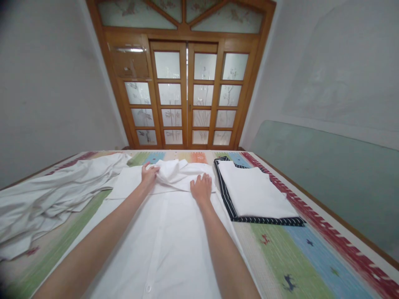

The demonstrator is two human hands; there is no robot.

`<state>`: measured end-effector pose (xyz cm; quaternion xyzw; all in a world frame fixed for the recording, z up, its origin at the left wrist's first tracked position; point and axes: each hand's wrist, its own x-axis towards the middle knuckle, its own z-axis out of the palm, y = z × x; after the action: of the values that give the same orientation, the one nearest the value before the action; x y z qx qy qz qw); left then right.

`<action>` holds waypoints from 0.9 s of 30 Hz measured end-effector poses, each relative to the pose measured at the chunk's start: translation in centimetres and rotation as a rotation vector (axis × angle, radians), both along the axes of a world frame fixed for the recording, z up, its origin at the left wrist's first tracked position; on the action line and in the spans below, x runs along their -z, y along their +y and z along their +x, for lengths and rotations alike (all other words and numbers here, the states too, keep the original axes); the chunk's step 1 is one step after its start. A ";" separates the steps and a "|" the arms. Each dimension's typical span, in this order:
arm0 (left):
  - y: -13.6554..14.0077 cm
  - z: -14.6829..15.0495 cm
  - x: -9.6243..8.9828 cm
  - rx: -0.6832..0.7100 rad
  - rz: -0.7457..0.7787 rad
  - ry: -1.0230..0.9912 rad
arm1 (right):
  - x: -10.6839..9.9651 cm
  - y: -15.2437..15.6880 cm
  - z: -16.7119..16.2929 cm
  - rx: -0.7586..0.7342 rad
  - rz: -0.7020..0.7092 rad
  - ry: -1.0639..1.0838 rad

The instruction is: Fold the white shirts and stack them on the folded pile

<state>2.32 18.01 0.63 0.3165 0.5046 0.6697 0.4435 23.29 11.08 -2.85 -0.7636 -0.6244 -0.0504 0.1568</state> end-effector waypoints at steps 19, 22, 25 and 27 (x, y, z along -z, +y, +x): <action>-5.7 -13.2 1.4 -0.354 0.074 0.631 | 0.0 0.2 0.3 0.003 -0.079 -0.055; -5.9 -13.8 2.2 -0.389 0.025 0.705 | -0.3 0.1 0.2 0.005 -0.076 -0.043; -5.5 -14.2 2.5 -0.342 -0.056 0.600 | -1.1 0.7 0.8 0.027 -0.060 0.001; -5.1 -14.4 2.7 -0.324 -0.079 0.571 | -1.8 1.7 1.8 0.053 -0.050 0.014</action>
<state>-12.12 12.90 -2.09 0.3898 0.6779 0.5956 0.1837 25.13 12.78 -1.09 -0.7840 -0.6037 -0.0335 0.1406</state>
